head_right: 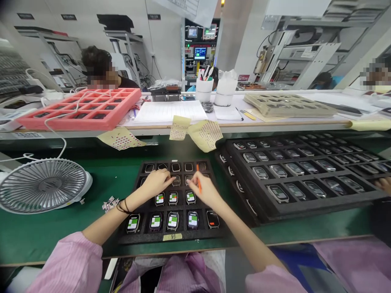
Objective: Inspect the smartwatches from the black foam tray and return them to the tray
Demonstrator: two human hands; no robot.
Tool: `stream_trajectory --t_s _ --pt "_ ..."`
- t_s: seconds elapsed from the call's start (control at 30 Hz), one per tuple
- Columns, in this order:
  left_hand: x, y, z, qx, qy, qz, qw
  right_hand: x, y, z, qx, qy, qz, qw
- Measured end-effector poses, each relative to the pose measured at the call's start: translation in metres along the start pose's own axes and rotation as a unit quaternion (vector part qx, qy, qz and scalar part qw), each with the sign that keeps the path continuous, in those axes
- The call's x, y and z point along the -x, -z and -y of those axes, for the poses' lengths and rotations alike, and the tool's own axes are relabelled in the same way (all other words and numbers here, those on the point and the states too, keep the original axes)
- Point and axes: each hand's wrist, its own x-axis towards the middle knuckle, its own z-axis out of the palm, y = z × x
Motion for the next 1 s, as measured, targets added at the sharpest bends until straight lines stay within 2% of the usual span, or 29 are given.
stream_trajectory --t_s 0.07,0.13,0.23,0.37,0.57,0.67,0.83,1.0 --pt "0.018 0.0 0.003 -0.041 0.027 0.026 0.998 0.003 -0.019 0.013 0.022 0.003 0.078 0.997" --pt "0.035 -0.005 0.004 -0.063 0.049 0.037 0.996 0.004 -0.037 0.02 0.069 -0.005 0.116 0.991" --pt "0.054 -0.019 0.003 -0.065 0.059 0.035 0.995 0.003 -0.052 0.025 0.102 -0.006 0.133 0.986" --pt "0.064 -0.031 0.006 -0.044 0.059 0.023 0.997 0.003 -0.055 0.025 0.081 -0.012 0.159 0.984" --pt "0.069 -0.032 0.015 -0.011 0.013 0.01 1.0 0.002 -0.062 0.022 -0.129 -0.119 0.161 0.971" --pt "0.073 -0.031 0.015 0.04 0.03 0.008 0.999 0.0 -0.067 0.02 -0.148 -0.129 0.166 0.966" --pt "0.075 -0.025 0.019 0.161 0.067 0.047 0.983 0.0 -0.068 0.015 -0.157 -0.125 0.167 0.965" --pt "0.074 -0.023 0.025 0.268 0.071 0.015 0.961 0.002 -0.073 0.008 -0.185 -0.134 0.143 0.963"
